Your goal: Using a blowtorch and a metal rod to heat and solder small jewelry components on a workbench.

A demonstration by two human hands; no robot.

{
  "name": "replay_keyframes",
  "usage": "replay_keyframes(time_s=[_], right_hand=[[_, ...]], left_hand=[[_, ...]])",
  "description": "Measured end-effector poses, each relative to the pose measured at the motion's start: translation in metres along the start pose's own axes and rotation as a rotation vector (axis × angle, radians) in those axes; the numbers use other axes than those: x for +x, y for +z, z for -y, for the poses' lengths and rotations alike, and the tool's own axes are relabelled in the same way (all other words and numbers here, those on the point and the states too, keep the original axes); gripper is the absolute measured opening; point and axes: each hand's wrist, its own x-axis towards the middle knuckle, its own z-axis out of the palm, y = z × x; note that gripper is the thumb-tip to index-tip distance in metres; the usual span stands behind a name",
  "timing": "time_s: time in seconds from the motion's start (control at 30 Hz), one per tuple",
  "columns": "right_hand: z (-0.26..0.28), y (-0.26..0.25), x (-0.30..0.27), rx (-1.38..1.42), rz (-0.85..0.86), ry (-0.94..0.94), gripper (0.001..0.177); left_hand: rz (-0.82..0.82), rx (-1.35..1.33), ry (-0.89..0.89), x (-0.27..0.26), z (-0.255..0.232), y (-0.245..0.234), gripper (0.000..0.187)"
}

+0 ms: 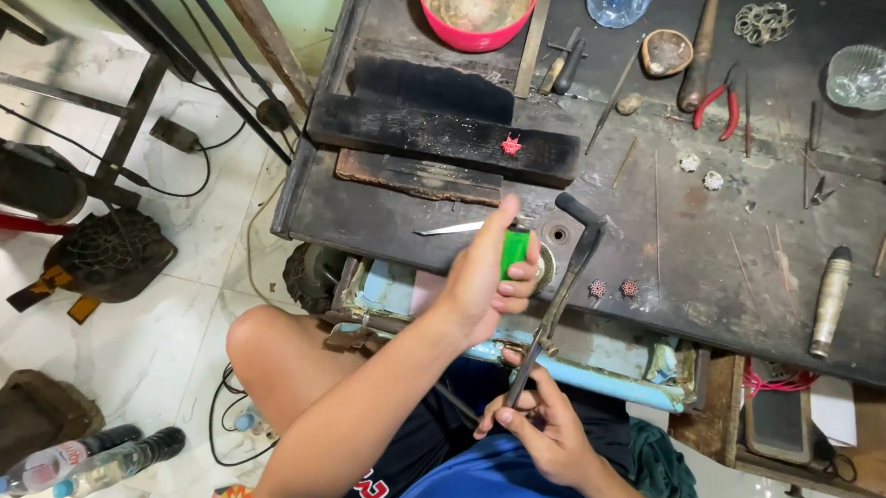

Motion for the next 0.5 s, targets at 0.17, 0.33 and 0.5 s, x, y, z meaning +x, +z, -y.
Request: replay_keyframes(time_s=[0.17, 0.33, 0.5], right_hand=[[0.003, 0.001, -0.002, -0.018, 0.003, -0.017, 0.064], [0.002, 0.002, -0.003, 0.043, 0.001, -0.015, 0.062], [0.009, 0.004, 0.005, 0.090, -0.020, -0.042, 0.064]], left_hand=[[-0.012, 0.033, -0.042, 0.016, 0.006, 0.020, 0.051], [0.007, 0.009, -0.048, 0.022, 0.013, 0.018, 0.049], [-0.161, 1.006, 0.564, -0.015, 0.023, -0.014, 0.039]])
